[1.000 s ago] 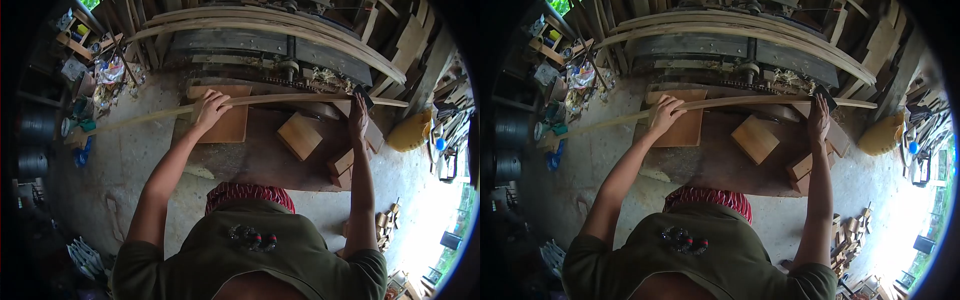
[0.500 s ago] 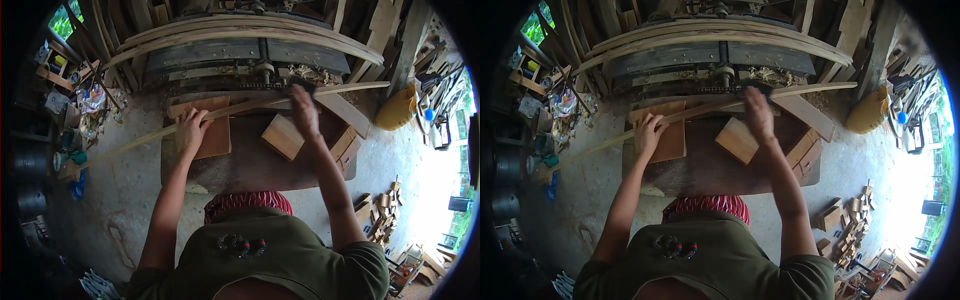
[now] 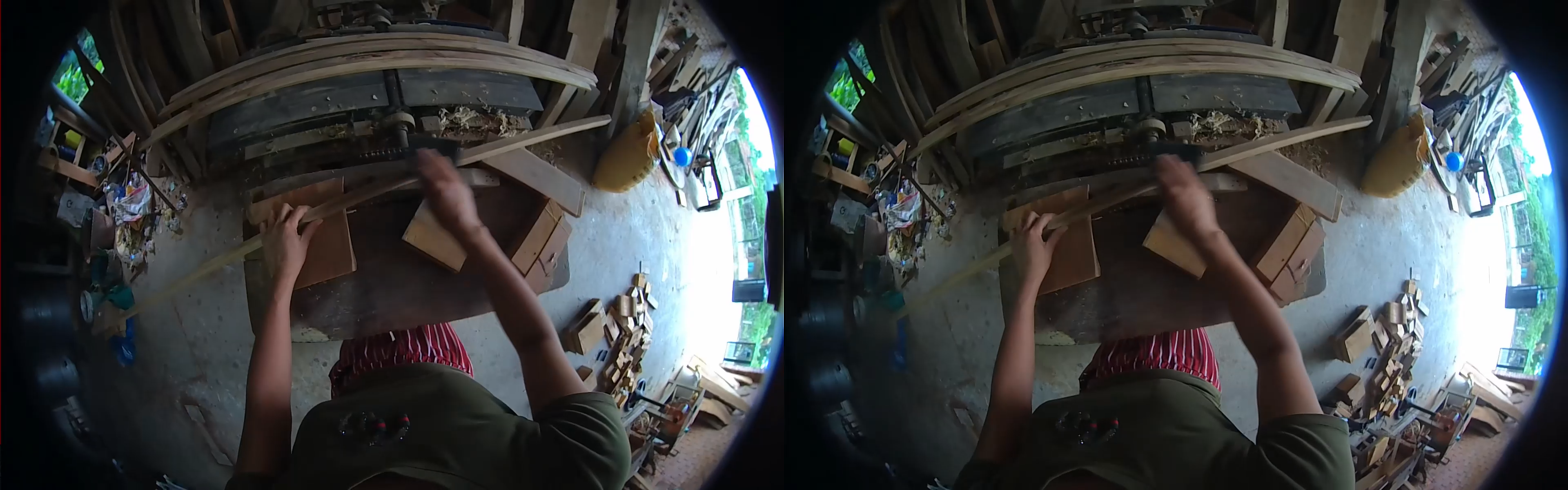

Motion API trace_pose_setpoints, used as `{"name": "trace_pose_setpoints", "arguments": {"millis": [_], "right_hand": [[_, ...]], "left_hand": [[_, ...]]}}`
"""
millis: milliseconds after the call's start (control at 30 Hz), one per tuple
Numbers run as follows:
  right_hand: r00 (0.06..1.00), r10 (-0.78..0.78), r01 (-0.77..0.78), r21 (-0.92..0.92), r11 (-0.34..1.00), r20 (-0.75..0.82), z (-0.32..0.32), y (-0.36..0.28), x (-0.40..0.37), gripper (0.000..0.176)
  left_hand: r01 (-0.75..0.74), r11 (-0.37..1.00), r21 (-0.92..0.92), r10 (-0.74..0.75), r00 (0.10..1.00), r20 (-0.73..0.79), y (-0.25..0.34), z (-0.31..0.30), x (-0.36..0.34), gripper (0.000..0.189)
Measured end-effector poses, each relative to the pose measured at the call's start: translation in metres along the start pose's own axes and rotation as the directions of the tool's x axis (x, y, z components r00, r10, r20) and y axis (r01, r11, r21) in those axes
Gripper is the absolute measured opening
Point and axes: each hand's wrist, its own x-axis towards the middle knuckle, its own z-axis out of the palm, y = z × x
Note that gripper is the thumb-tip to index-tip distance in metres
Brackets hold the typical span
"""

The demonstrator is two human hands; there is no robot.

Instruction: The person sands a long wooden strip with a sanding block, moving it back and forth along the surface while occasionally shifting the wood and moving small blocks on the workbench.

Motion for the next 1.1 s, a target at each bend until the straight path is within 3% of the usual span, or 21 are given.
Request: {"name": "trace_pose_setpoints", "arguments": {"millis": [100,167,200,267,333,367,400,467,533,600,667,767,833,867,900,933,1000,1067,1100], "right_hand": [[0.992,0.126,-0.126,-0.014,0.992,-0.027,-0.041,0.051,0.002,0.041],[0.978,0.196,-0.204,-0.155,0.966,-0.067,-0.035,0.073,-0.002,0.042],[0.990,0.023,-0.040,-0.124,0.991,-0.141,-0.023,0.073,-0.010,0.044],[1.000,-0.026,0.027,-0.013,1.000,0.012,-0.032,0.036,-0.007,0.046],[0.998,-0.051,0.052,-0.011,0.999,0.041,-0.043,0.065,-0.011,0.045],[0.993,-0.095,0.096,-0.012,0.995,0.070,-0.052,0.088,-0.010,0.045],[0.993,-0.074,0.095,-0.230,0.969,0.097,-0.058,0.127,-0.015,0.045],[0.994,0.094,-0.106,-0.267,0.958,-0.059,-0.084,0.194,-0.008,0.042],[0.973,0.143,-0.184,-0.241,0.953,-0.179,-0.109,0.244,-0.007,0.036],[0.931,0.277,-0.326,-0.204,0.923,-0.237,-0.115,0.228,0.002,0.035],[0.973,0.165,-0.203,-0.262,0.943,-0.159,-0.104,0.212,-0.003,0.037],[0.999,0.040,-0.045,-0.190,0.981,-0.028,-0.112,0.214,-0.008,0.038],[0.996,0.010,-0.037,-0.332,0.942,-0.085,-0.122,0.279,-0.012,0.036],[0.985,0.078,-0.127,-0.339,0.932,-0.154,-0.130,0.309,-0.012,0.036],[0.972,0.214,-0.235,-0.357,0.904,-0.099,-0.153,0.315,0.000,0.036],[0.941,0.251,-0.315,-0.322,0.893,-0.227,-0.155,0.335,0.000,0.037],[0.960,0.186,-0.266,-0.462,0.846,-0.211,-0.155,0.339,0.004,0.037],[0.971,0.207,-0.235,-0.355,0.905,-0.117,-0.150,0.314,0.001,0.038],[0.991,0.119,-0.134,-0.392,0.910,-0.061,-0.141,0.307,-0.008,0.039]], "left_hand": [[-0.023,1.000,-0.013,0.022,0.999,-0.048,0.001,0.001,0.000,0.027],[0.007,0.998,-0.068,-0.008,1.000,-0.013,0.005,-0.002,0.001,0.026],[0.044,0.992,-0.117,-0.041,0.999,0.030,0.008,-0.001,0.005,0.025],[-0.021,0.983,-0.181,0.016,0.999,-0.029,0.024,0.006,0.017,0.026],[0.029,0.943,-0.332,-0.036,0.999,-0.014,0.043,0.012,0.024,0.027],[0.020,0.970,-0.242,-0.025,1.000,-0.017,0.047,0.020,0.024,0.029],[0.016,0.970,-0.242,-0.020,1.000,-0.014,0.050,0.022,0.024,0.029],[-0.032,0.991,0.130,0.045,0.994,-0.096,0.053,0.024,0.024,0.031],[-0.008,0.993,0.114,0.016,0.998,-0.066,0.050,0.034,0.022,0.035],[-0.013,0.972,0.235,0.045,0.990,-0.131,0.051,0.032,0.022,0.039],[0.005,0.964,0.266,0.034,0.990,-0.140,0.051,0.038,0.021,0.043],[0.015,0.911,0.413,0.083,0.972,-0.218,0.051,0.046,0.020,0.045],[0.044,0.903,0.427,0.050,0.977,-0.205,0.051,0.047,0.016,0.046],[0.045,0.901,0.431,0.046,0.979,-0.199,0.052,0.047,0.013,0.046],[0.055,0.903,0.426,0.039,0.977,-0.208,0.053,0.048,0.013,0.046],[0.063,0.905,0.420,0.034,0.975,-0.219,0.053,0.049,0.014,0.045],[0.066,0.900,0.430,0.031,0.976,-0.215,0.053,0.048,0.014,0.045],[0.069,0.899,0.433,0.026,0.977,-0.210,0.054,0.049,0.015,0.044],[0.071,0.899,0.432,0.022,0.978,-0.208,0.055,0.048,0.015,0.044]]}}
